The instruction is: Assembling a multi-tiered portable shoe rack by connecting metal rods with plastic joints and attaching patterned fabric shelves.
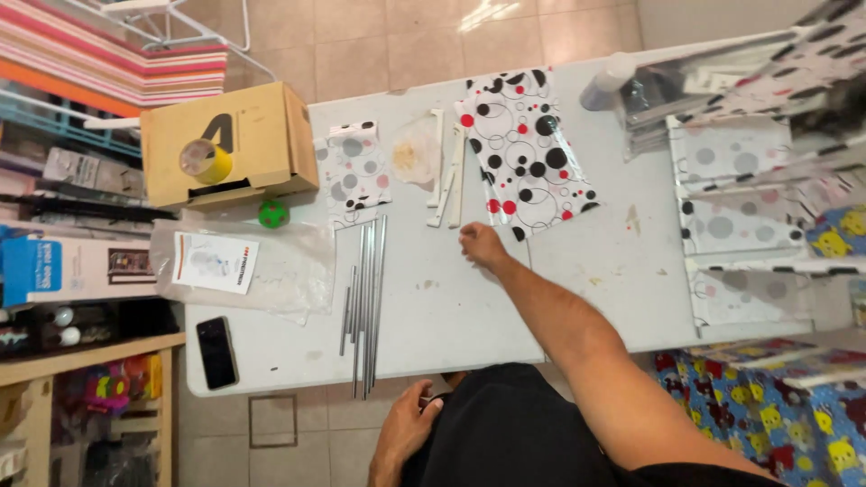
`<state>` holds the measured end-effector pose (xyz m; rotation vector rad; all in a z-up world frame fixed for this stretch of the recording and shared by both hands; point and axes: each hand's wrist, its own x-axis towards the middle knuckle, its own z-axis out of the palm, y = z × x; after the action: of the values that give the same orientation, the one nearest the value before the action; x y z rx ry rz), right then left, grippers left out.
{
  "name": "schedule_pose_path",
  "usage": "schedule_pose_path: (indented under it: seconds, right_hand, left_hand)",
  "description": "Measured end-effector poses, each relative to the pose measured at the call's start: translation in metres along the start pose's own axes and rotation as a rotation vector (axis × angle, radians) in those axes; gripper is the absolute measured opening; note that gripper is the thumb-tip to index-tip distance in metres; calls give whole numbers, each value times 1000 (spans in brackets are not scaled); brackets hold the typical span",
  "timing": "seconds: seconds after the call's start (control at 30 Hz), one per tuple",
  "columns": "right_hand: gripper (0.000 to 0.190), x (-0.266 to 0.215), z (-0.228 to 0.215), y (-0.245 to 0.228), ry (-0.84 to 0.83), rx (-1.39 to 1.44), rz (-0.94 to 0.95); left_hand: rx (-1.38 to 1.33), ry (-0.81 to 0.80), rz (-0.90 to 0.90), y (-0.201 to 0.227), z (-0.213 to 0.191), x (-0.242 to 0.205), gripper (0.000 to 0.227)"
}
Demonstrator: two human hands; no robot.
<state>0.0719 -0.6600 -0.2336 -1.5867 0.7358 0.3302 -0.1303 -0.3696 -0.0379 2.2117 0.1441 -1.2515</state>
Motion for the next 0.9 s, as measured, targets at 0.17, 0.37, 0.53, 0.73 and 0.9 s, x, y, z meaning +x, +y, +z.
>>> schedule_pose_path:
  seconds: [0.17,0.37,0.53,0.73,0.9]
  right_hand:
    - [7,-127,-46,103,-125,-131,14]
    - [15,-289,-183,170,201,108,344]
    - [13,-390,-315,133,922,558,108]
    - [79,-415,-421,93,460,842,-724]
    - [73,-403,-477,36,578,731,-641]
  left_hand:
    - [77,-76,223,14,-7,14,49]
    - [242,-243,164,48,-16,33,54]
    - [439,-220,350,120,-14,33,50]
    - [165,-134,627,264,50,-23,46]
    - [204,-83,1126,374,143,-39,34]
